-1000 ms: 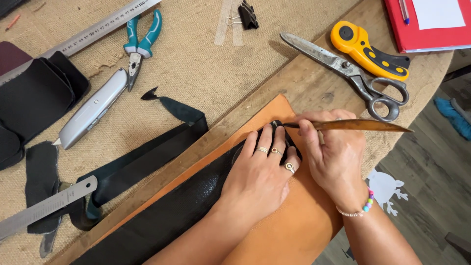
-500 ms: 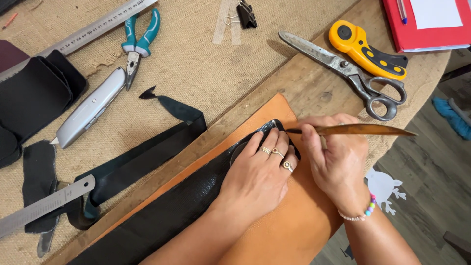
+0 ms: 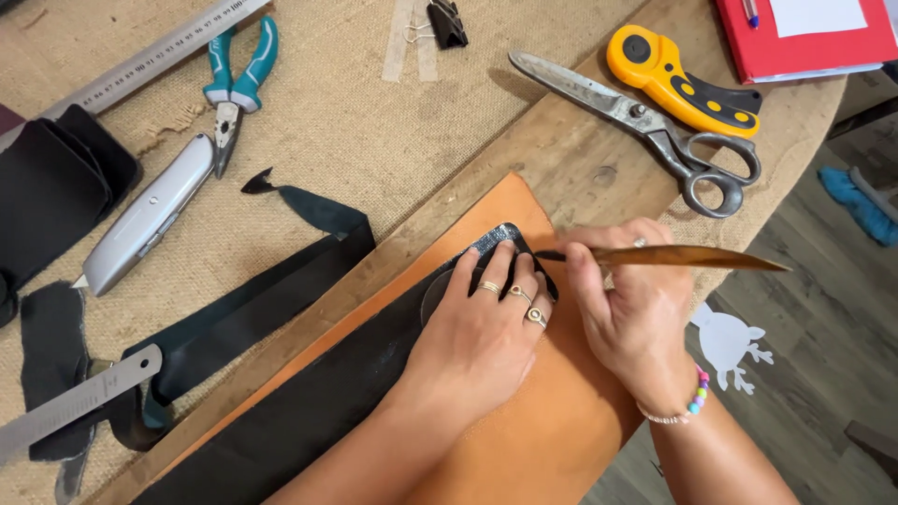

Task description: Mark a black leather strip with a stylus and ruler on a workbench

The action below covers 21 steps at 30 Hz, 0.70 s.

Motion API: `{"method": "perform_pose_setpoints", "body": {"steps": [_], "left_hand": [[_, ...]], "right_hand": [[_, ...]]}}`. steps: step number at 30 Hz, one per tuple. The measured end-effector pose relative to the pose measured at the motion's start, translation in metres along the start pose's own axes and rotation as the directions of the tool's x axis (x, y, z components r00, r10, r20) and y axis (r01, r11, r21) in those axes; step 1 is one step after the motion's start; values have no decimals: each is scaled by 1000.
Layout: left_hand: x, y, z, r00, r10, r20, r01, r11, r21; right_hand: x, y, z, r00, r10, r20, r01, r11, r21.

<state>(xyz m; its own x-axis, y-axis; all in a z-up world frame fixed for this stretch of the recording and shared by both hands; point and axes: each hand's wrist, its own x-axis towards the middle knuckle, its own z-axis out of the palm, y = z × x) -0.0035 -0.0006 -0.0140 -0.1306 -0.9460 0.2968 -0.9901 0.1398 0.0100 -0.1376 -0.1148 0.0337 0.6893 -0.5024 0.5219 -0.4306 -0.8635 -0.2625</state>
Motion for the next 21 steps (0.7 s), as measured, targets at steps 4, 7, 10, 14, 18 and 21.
{"method": "perform_pose_setpoints", "body": {"steps": [4, 7, 10, 14, 18, 21], "left_hand": [[1, -3, -1, 999, 22, -38, -22, 1000, 1], [5, -10, -6, 986, 31, -163, -43, 997, -71], [6, -21, -15, 984, 39, -172, -79, 968, -236], [8, -28, -21, 974, 75, -214, -127, 962, -241], [7, -28, -19, 970, 92, -226, -152, 953, -264], [7, -28, -15, 974, 100, -201, -147, 962, -231]], "right_hand": [[-5, -3, -5, 1000, -1, 2, 1, 1000, -10], [0, -6, -5, 1000, -22, -5, 22, 1000, -23], [3, -7, -2, 999, -32, -17, 33, 999, 22], [-4, -5, -6, 1000, -7, -7, 7, 1000, 12], [-13, -3, -9, 1000, 15, -15, -15, 999, 40], [-12, -4, -13, 995, 66, -69, -63, 997, 48]]}}
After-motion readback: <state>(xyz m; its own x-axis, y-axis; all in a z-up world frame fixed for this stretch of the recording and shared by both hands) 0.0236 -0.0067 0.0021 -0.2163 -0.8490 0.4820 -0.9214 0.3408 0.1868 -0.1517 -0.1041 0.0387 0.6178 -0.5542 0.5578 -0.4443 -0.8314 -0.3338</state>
